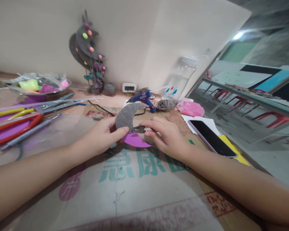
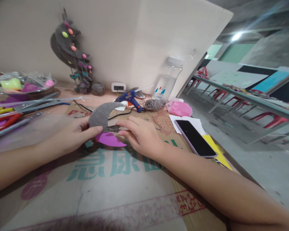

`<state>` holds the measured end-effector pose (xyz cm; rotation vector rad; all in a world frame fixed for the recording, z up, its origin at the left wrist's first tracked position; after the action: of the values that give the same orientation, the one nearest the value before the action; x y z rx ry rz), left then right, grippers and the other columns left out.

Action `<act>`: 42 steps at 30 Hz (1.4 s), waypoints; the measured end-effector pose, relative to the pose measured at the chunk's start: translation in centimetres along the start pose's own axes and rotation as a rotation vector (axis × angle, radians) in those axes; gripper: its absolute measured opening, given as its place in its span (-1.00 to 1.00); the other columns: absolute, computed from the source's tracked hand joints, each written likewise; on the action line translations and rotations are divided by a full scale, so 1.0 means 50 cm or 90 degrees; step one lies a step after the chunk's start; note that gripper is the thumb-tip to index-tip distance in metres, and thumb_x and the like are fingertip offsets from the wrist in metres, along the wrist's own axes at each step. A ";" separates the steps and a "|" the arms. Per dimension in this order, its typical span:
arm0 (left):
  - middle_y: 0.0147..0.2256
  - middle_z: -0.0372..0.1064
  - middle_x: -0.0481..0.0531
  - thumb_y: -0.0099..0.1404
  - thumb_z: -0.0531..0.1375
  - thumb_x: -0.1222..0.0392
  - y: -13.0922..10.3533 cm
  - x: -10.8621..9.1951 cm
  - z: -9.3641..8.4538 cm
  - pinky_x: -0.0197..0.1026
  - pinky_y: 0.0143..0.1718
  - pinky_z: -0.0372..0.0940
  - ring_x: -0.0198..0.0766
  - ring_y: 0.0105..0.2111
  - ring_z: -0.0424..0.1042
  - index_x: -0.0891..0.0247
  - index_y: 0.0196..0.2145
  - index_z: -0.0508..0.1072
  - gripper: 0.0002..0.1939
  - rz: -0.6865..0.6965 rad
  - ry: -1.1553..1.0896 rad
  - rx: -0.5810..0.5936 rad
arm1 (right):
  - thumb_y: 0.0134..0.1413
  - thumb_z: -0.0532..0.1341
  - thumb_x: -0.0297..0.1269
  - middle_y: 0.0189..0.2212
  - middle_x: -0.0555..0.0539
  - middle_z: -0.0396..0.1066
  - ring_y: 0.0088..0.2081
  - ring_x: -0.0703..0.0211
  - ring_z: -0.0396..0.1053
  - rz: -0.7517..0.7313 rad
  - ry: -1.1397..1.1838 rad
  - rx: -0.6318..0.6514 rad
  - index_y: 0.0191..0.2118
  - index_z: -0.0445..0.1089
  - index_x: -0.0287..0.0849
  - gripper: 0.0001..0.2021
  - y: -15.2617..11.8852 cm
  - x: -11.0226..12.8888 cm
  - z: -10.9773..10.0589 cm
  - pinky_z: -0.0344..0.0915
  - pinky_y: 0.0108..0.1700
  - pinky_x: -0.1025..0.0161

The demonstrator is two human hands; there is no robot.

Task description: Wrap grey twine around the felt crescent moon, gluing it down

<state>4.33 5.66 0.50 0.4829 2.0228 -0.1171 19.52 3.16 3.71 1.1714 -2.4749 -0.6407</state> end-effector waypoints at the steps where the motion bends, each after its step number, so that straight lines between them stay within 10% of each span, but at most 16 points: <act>1: -0.58 0.22 -0.12 0.19 0.07 0.09 0.000 0.001 0.000 -0.31 -0.53 0.09 -0.36 -0.55 0.21 0.26 -0.51 0.30 -0.78 -0.005 -0.003 0.000 | 0.25 0.04 -0.23 -0.32 -0.09 0.40 -0.32 0.21 0.30 -0.010 -0.012 -0.002 -0.06 0.34 -0.20 -0.74 0.000 0.000 0.000 0.15 -0.31 0.29; 42: -0.59 0.23 -0.11 0.16 0.08 0.13 0.001 -0.007 0.003 -0.33 -0.53 0.12 -0.36 -0.55 0.23 0.26 -0.58 0.28 -0.78 -0.002 -0.017 0.016 | 0.26 0.01 -0.22 -0.39 -0.07 0.40 -0.38 0.23 0.30 -0.011 -0.041 -0.011 -0.12 0.36 -0.21 -0.74 0.000 0.000 -0.002 0.16 -0.35 0.30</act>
<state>4.60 5.56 0.76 0.4909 1.9976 -0.1507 19.57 3.11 3.78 1.1841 -2.5097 -0.7147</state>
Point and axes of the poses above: each hand's wrist, its own y-axis towards the middle knuckle, its own z-axis out of the palm, x = y × z, the point moved 7 cm from there along y, towards the middle knuckle
